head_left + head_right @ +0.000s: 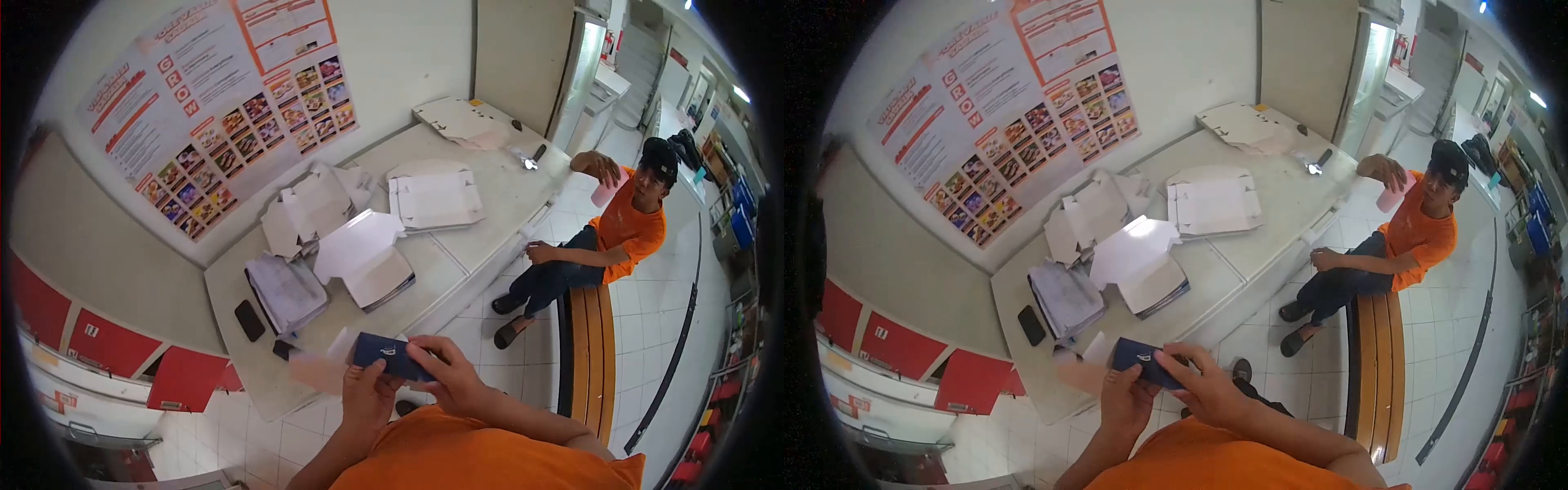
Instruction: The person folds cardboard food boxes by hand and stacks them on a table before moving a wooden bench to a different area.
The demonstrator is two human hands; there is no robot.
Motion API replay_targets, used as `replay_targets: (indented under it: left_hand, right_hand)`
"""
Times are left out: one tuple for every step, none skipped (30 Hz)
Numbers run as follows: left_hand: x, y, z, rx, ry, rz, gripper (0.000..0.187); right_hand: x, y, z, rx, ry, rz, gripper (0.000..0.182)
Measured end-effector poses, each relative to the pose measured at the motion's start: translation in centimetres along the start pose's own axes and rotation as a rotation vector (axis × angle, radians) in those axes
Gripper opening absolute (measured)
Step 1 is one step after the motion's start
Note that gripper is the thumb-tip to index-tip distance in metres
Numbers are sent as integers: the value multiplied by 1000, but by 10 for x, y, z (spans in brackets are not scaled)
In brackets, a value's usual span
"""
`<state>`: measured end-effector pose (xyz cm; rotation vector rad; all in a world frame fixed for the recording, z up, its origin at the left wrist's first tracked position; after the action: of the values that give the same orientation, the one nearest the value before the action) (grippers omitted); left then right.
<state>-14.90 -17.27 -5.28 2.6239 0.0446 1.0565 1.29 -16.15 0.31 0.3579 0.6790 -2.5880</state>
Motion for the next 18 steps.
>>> replay_targets:
  left_hand:
    - [1, 10, -2, 51, -16, -1, 21]
    - [-1, 17, -4, 98, -31, 3, 21]
    - [-9, 22, 0, 77, 28, 18, 23]
    - [-16, 23, 0, 65, 34, 20, 23]
    - [-19, 20, -3, 72, 108, 36, 25]
    - [-24, 17, -6, 80, 182, 53, 27]
    - [-40, 10, 1, 22, 187, -1, 32]
    - [-47, 12, 8, 15, 191, 7, 32]
    - [-37, 15, 10, -2, 194, 55, 31]
    - [-26, 16, 11, -17, 195, 102, 30]
    - [-14, 15, 11, 8, 209, 107, 24]
    - [-16, 9, 15, 5, 207, 116, 24]
    - [-23, 1, 18, 71, 140, 104, 24]
    - [-27, -7, 21, 132, 72, 95, 25]
    - [-9, -8, 10, 178, 6, 66, 24]
    - [-14, -13, 15, 154, 1, 84, 24]
    - [-28, -19, 16, 200, -192, 89, 26]
    - [-29, -28, 19, 247, -382, 109, 29]
  right_hand:
    - [13, -1, 0, 95, 92, 33, 53]
    - [23, -2, -1, 106, 96, 34, 53]
    - [29, -4, -1, 50, 173, 10, 53]
    - [32, -7, 2, -7, 251, -14, 54]
    - [31, -11, 10, -111, 270, 6, 50]
    - [30, -12, 11, -106, 279, 5, 50]
    - [32, -13, 13, -134, 264, 64, 50]
    - [34, -13, 16, -162, 249, 120, 50]
    - [34, -10, 10, -158, 259, 115, 50]
    - [34, -7, -3, -125, 247, 57, 50]
    - [33, -3, -12, -94, 231, -2, 51]
    - [32, -2, -12, -95, 238, -9, 51]
    - [27, -3, -19, 17, 25, -51, 47]
    - [23, -1, -28, 130, -188, -98, 45]
    - [21, -1, -30, 139, -182, -119, 45]
    - [21, -2, -34, 172, -277, -134, 47]
    - [18, -2, -39, 204, -367, -159, 52]
    - [10, -4, -42, 214, -345, -203, 52]
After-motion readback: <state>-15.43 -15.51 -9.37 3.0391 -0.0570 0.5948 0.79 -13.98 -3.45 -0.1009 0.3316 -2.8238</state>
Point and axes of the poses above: each hand's wrist, its own y-axis away from the middle knuckle, its own x-axis out of the palm, z = x × y, the point moved 6 cm from there along -y, towards the middle knuckle, and after that the axes turned 3 degrees about z, right-handed, at the moved point
